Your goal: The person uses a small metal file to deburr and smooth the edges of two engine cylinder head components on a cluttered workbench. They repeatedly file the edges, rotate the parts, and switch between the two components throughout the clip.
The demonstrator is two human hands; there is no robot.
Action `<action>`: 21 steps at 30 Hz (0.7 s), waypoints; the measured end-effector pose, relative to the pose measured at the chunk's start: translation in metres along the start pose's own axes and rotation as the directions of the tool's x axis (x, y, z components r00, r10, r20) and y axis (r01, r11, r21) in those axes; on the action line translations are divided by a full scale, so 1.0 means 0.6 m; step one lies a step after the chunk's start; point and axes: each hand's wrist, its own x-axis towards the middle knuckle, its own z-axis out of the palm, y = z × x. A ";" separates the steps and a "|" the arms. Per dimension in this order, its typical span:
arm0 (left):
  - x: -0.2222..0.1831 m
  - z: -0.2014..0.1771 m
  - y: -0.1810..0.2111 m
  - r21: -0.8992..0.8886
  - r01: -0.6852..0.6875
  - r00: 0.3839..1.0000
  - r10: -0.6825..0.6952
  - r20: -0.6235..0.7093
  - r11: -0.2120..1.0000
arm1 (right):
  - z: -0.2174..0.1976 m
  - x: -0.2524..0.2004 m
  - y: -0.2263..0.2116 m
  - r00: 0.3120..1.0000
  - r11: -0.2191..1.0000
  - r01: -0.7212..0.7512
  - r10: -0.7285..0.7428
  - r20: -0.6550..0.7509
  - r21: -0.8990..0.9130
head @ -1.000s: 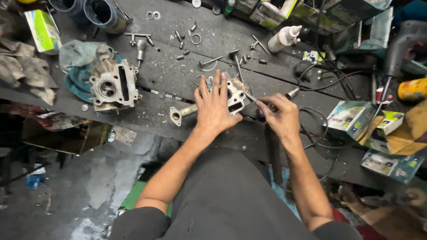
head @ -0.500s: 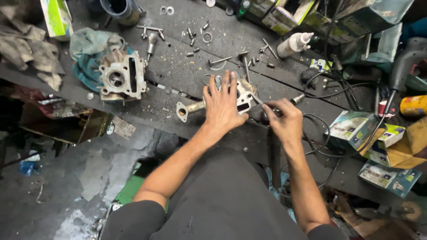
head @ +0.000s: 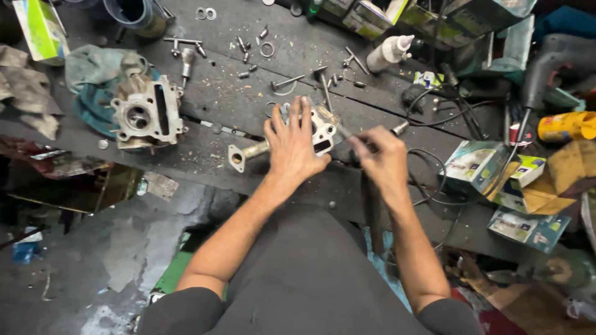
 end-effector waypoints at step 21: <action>0.003 0.016 0.028 -0.004 0.063 0.997 -0.063 -0.052 0.998 | 0.009 -0.003 -0.005 0.998 0.996 -0.049 0.045 -0.051 -0.073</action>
